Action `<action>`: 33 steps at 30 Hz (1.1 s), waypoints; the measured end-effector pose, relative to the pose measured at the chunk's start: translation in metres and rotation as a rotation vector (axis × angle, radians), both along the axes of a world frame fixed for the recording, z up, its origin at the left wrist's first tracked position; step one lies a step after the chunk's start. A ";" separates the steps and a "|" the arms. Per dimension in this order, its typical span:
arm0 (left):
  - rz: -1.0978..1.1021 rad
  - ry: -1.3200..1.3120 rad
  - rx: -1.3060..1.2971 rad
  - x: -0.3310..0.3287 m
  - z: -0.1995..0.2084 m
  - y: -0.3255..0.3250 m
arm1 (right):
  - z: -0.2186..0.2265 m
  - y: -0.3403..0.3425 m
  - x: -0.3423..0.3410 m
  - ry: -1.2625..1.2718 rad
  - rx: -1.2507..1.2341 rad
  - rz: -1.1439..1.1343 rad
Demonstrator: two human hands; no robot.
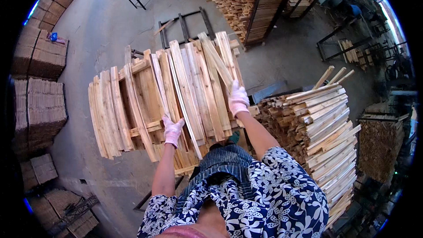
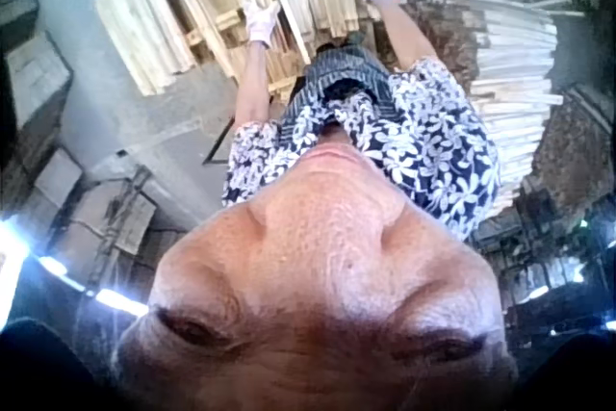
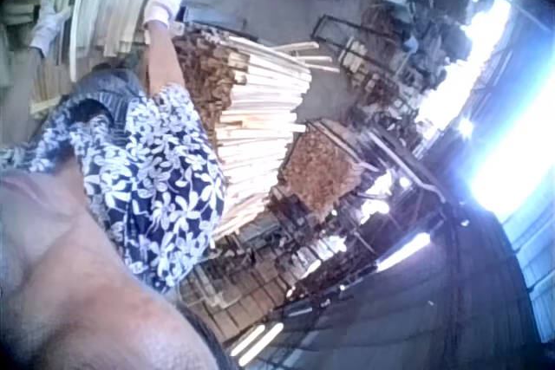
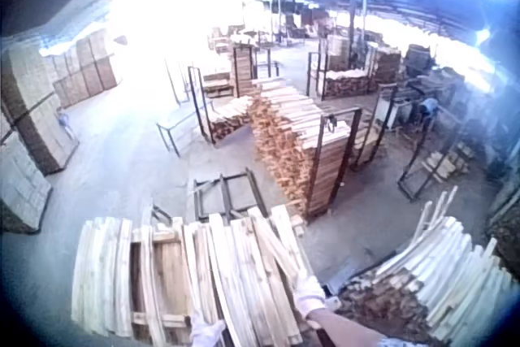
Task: The person repeatedly picks up small wooden planks from a nearby pile and places them onto a growing stack on a metal rack. The person wears gloves and handles the planks one by one, aligning them as they build the stack higher.
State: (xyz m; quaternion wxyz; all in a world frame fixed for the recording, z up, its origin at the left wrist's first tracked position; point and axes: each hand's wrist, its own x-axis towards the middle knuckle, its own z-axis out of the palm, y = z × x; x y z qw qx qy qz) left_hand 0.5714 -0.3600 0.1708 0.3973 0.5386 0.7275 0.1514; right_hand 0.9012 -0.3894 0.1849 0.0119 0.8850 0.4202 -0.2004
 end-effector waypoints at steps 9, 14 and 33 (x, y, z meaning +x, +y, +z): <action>-0.037 -0.002 -0.013 0.009 0.001 -0.004 | -0.030 -0.033 -0.032 0.081 0.165 -0.054; -0.043 -0.002 0.000 -0.002 -0.011 -0.005 | -0.023 -0.030 -0.035 0.167 0.180 -0.058; -0.114 0.104 0.078 0.004 -0.015 -0.008 | 0.022 -0.040 -0.205 0.441 0.088 0.099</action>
